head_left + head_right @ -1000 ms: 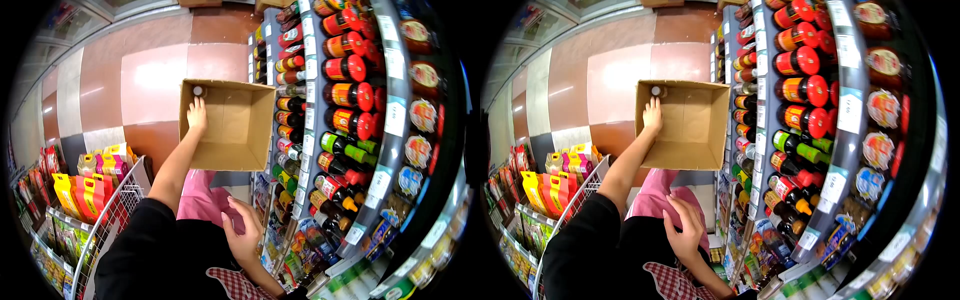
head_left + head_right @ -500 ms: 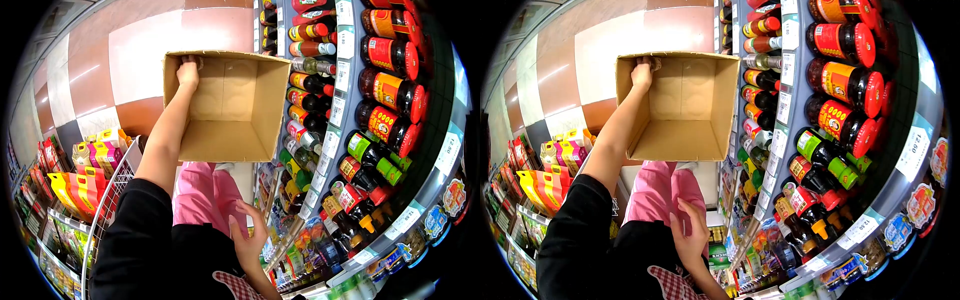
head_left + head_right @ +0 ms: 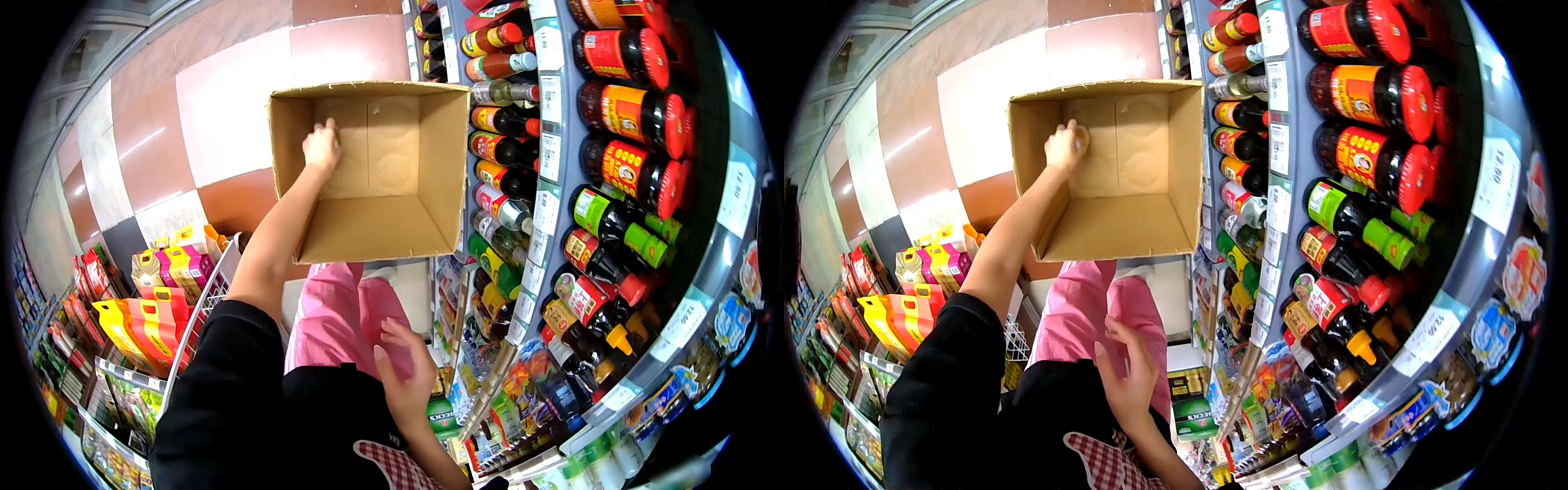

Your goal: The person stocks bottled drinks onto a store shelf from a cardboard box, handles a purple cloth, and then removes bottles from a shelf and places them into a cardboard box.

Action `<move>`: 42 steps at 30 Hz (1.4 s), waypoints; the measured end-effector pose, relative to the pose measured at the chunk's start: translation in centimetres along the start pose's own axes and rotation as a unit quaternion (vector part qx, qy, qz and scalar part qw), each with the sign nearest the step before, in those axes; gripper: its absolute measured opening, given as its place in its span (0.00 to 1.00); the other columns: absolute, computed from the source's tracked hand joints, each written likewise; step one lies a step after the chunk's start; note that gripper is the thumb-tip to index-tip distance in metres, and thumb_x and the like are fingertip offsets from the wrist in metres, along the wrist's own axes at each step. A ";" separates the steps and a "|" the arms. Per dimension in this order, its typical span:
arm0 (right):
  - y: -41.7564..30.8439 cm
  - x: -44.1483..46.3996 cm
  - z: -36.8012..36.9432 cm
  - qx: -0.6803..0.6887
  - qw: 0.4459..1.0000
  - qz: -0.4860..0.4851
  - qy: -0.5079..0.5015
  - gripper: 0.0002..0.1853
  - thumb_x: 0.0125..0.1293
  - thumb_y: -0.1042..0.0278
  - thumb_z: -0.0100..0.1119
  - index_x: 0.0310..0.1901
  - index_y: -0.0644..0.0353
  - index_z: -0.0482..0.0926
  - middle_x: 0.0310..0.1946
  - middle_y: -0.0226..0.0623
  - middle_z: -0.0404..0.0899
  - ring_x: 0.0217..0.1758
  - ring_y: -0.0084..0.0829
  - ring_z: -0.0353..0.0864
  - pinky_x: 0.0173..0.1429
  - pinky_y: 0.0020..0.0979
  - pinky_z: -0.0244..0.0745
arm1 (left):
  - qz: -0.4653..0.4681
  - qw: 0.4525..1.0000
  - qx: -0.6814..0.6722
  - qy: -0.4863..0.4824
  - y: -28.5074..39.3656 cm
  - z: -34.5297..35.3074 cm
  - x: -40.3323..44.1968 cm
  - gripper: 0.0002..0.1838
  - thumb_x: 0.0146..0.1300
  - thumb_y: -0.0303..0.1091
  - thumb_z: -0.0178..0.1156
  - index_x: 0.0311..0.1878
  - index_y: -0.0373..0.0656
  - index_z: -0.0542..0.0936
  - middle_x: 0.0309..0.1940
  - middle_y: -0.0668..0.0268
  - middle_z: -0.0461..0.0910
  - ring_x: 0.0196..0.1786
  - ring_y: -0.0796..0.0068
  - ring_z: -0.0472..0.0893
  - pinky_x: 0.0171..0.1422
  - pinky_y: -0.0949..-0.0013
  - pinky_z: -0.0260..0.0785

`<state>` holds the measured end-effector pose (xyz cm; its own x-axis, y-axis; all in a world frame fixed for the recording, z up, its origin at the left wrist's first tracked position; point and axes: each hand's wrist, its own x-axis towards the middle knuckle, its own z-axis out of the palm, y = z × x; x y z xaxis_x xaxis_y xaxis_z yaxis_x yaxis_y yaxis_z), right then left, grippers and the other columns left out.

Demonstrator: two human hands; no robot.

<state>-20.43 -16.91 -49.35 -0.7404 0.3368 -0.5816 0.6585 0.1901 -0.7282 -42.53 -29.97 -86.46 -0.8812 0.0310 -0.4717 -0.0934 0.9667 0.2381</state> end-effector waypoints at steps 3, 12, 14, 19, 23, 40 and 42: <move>0.0 -0.6 -0.1 0.018 1.000 -0.017 0.014 0.20 0.62 0.78 0.65 0.57 0.64 0.78 0.50 0.42 0.83 0.49 0.34 0.85 0.55 0.32 0.76 | 0.072 0.997 -0.019 -0.030 1.0 -2.6 -3.9 0.25 0.49 0.35 0.71 0.51 0.43 0.73 0.42 0.49 0.82 0.45 0.47 0.85 0.48 0.52 0.80; -1.8 -5.1 -2.4 0.066 0.985 -0.110 0.113 0.22 0.61 0.80 0.64 0.59 0.65 0.76 0.51 0.46 0.82 0.51 0.33 0.83 0.60 0.33 0.75 | 0.346 0.928 -0.094 -0.100 7.3 -22.4 -18.7 0.21 0.41 0.37 0.68 0.38 0.38 0.74 0.27 0.47 0.81 0.33 0.44 0.83 0.39 0.48 0.76; -1.2 -6.8 -2.9 0.067 0.977 -0.145 0.144 0.24 0.60 0.79 0.65 0.60 0.65 0.76 0.52 0.45 0.82 0.52 0.33 0.82 0.61 0.33 0.73 | 0.429 0.892 -0.109 -0.091 9.5 -27.9 -22.2 0.19 0.40 0.37 0.68 0.34 0.39 0.74 0.24 0.50 0.80 0.31 0.45 0.82 0.37 0.50 0.75; -1.6 -11.6 -4.3 0.050 0.933 -0.259 0.245 0.29 0.57 0.72 0.72 0.62 0.63 0.75 0.55 0.46 0.80 0.56 0.44 0.79 0.61 0.39 0.74 | 0.596 0.787 -0.111 -0.111 14.2 -39.1 -30.8 0.18 0.37 0.35 0.68 0.30 0.40 0.73 0.23 0.55 0.78 0.29 0.49 0.80 0.33 0.57 0.71; -2.9 -16.1 -6.1 0.035 0.891 -0.324 0.315 0.39 0.53 0.64 0.76 0.66 0.63 0.70 0.61 0.48 0.75 0.64 0.49 0.73 0.67 0.44 0.68 | 0.702 0.690 -0.139 -0.108 18.7 -45.3 -37.9 0.17 0.36 0.35 0.69 0.30 0.40 0.75 0.21 0.61 0.77 0.24 0.62 0.78 0.29 0.66 0.68; -2.0 -33.3 -14.3 0.253 0.748 -0.415 0.452 0.39 0.45 0.57 0.82 0.57 0.67 0.77 0.50 0.42 0.81 0.55 0.35 0.79 0.62 0.36 0.71 | 0.725 0.644 -0.142 -0.199 31.3 -53.5 -63.6 0.15 0.52 0.41 0.68 0.26 0.38 0.79 0.21 0.71 0.79 0.27 0.86 0.74 0.32 0.76 0.63; -1.8 -34.6 -14.1 0.252 0.736 -0.413 0.474 0.38 0.45 0.56 0.82 0.57 0.68 0.77 0.49 0.41 0.82 0.53 0.33 0.79 0.61 0.35 0.71 | 0.722 0.645 -0.138 -0.212 31.5 -53.3 -65.0 0.17 0.53 0.43 0.69 0.26 0.38 0.79 0.21 0.72 0.78 0.27 0.85 0.74 0.32 0.76 0.63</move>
<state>5.93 -15.89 -22.80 -0.2757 0.8361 0.4742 -0.2738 0.4046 -0.8726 -12.89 -15.01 -3.06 0.0580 0.9705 0.2339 0.5517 -0.2264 0.8027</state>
